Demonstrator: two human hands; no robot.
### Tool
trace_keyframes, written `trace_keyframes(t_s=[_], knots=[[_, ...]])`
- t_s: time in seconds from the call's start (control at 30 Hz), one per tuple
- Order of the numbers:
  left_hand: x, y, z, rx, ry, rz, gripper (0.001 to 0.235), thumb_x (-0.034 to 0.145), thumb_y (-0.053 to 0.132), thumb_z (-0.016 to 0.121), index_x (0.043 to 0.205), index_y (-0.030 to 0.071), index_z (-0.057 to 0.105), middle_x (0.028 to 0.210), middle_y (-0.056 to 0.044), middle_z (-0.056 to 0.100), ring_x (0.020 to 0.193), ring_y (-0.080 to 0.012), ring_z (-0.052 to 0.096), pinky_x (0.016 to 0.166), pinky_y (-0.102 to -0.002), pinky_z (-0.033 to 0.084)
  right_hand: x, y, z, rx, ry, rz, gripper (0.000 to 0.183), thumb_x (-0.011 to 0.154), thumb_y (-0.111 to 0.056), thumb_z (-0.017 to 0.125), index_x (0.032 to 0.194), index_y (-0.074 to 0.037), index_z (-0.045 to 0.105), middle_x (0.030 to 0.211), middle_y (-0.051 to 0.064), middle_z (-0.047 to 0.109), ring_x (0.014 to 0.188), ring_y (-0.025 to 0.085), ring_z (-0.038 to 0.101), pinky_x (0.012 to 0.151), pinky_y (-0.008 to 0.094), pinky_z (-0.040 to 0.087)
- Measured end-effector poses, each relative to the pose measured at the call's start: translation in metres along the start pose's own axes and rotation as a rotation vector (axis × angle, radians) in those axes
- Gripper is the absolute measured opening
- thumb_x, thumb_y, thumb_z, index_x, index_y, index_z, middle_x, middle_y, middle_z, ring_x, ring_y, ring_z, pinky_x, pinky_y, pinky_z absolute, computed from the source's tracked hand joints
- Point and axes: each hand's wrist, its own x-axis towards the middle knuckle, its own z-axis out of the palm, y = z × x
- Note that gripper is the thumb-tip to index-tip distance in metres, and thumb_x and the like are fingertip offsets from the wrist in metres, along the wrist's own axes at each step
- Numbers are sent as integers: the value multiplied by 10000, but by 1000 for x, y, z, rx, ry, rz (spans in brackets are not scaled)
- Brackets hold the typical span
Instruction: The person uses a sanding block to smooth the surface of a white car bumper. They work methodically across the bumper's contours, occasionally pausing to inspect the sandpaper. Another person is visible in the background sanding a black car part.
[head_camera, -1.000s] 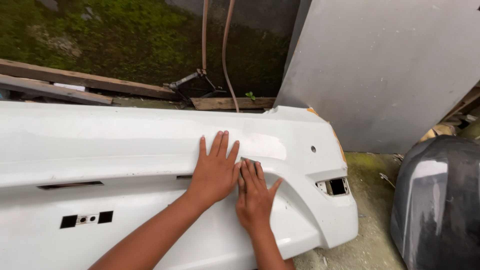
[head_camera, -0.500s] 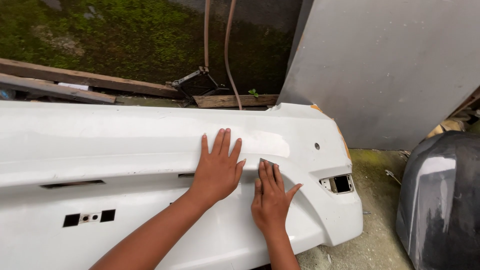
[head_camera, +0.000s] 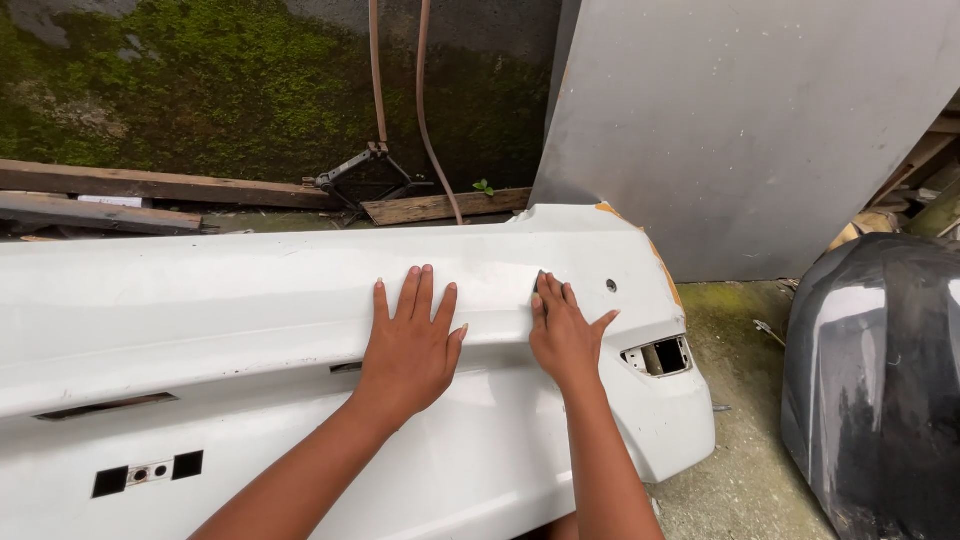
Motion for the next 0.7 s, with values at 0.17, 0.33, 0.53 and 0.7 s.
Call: trace_keyframes(t_s=[0.17, 0.33, 0.53, 0.7], knots=[[-1, 2, -6, 17, -24, -8, 602, 1086, 402, 231, 1581, 89, 367, 1645, -281, 273, 1571, -413, 157, 1198, -693, -4, 10, -5, -4, 28, 3, -2, 496, 1120, -354, 297, 1564, -189, 445, 1649, -2, 396, 1546, 254, 316, 1158, 811, -27], [-1, 2, -7, 14, -26, -11, 604, 1086, 400, 217, 1583, 85, 355, 1646, -287, 263, 1571, -415, 152, 1195, -700, -2, -16, -22, -11, 52, -5, -49, 523, 1123, -336, 259, 1565, -110, 423, 1640, 86, 409, 1540, 325, 316, 1163, 812, 9], [-2, 4, -7, 30, -63, -8, 605, 1085, 400, 199, 1588, 97, 343, 1648, -281, 257, 1567, -413, 157, 1195, -701, 5, -34, -33, -20, 88, -95, -96, 527, 1113, -330, 251, 1574, -119, 396, 1658, 85, 369, 1558, 303, 270, 1192, 769, -19], [-2, 3, -10, 31, -68, -6, 604, 1084, 401, 197, 1590, 100, 330, 1648, -279, 252, 1565, -409, 160, 1196, -705, 6, 16, -22, -14, 149, -56, -65, 545, 1121, -412, 232, 1592, -188, 389, 1670, 26, 356, 1570, 250, 252, 1176, 774, -63]])
